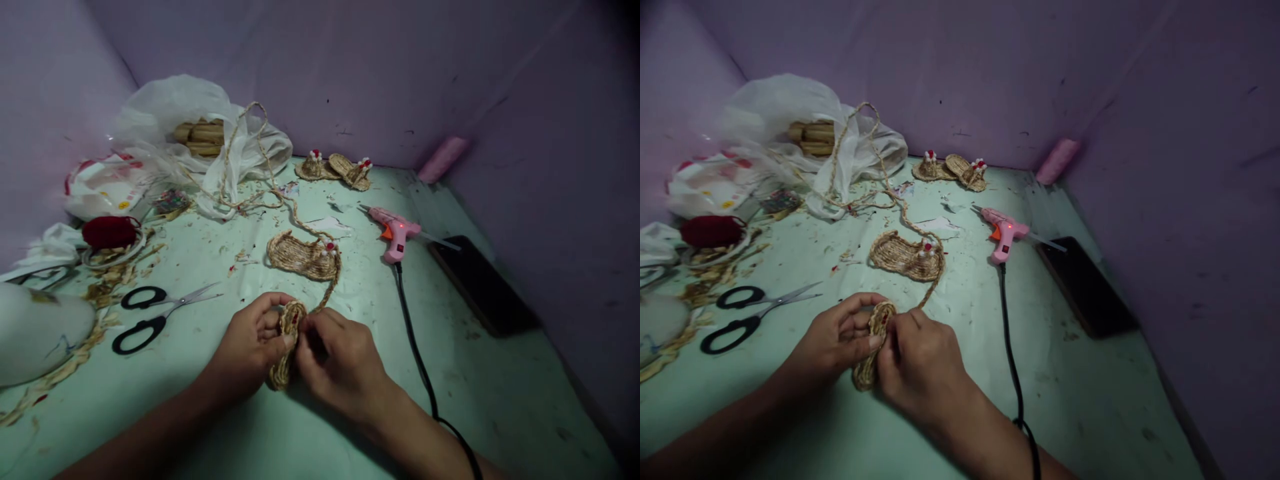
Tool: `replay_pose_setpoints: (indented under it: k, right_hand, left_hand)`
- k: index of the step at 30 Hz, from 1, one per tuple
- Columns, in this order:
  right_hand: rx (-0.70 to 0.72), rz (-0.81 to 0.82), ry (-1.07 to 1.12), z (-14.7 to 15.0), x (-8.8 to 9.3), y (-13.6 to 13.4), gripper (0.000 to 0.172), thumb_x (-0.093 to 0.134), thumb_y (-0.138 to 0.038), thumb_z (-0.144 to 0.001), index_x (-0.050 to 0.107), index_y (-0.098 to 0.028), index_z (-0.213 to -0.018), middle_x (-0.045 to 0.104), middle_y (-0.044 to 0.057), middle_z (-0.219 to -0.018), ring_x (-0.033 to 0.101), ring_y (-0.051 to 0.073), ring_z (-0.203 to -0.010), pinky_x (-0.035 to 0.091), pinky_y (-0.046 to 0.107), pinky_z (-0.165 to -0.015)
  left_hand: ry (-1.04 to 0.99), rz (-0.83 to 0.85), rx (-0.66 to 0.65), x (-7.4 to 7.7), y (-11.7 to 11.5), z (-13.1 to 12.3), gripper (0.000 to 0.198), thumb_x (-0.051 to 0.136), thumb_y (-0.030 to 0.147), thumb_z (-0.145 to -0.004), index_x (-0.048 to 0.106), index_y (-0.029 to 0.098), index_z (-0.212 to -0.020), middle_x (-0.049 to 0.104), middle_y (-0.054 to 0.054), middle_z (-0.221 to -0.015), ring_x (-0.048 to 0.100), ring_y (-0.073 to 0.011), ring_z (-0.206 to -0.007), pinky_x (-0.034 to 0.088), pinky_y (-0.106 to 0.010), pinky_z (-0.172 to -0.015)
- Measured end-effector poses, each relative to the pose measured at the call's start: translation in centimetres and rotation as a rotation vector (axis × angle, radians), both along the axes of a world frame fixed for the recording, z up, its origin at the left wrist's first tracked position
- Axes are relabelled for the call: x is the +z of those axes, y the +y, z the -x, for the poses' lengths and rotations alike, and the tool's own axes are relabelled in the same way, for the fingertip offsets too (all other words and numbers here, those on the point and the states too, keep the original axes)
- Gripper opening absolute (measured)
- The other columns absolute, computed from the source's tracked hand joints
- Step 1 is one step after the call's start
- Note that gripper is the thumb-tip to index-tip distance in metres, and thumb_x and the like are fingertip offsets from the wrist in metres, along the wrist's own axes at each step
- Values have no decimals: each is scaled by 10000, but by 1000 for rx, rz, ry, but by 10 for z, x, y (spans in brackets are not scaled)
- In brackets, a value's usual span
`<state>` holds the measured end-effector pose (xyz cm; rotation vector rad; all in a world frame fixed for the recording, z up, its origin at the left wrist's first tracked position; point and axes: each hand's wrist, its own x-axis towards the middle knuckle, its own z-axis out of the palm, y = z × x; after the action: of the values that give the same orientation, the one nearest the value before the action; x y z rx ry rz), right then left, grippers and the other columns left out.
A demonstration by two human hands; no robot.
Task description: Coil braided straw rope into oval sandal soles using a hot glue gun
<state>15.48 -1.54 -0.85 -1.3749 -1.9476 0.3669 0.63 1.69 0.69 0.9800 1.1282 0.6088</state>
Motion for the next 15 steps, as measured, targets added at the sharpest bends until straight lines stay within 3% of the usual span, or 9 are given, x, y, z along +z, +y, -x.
replay_pose_setpoints:
  k: [5,11,15]
  right_hand:
    - [-93,38,172,-10,3,6,104,491,-132,-782,560,-157,-709,550,7,-603,509,108,-499,408,217,-480]
    - [-110,-83,2,-14,0,15,103,428,-133,-823,518,-171,-790,542,30,-693,517,140,-586,421,251,-529]
    - [-325,-11,54,-32,4,26,73,415,-196,-852,476,-201,-812,509,-20,-629,484,123,-509,399,237,-492]
  left_hand:
    - [-57,66,-54,-6,4,5,507,716,279,-559,494,163,-1000,685,-53,-825,627,-176,-714,475,-276,-647]
    - [-42,82,-79,-9,4,7,479,720,286,-551,530,156,-971,684,-51,-803,623,-177,-684,472,-273,-615]
    - [-11,62,-77,-8,2,9,421,715,279,-573,563,158,-946,687,-54,-798,629,-177,-664,477,-272,-600]
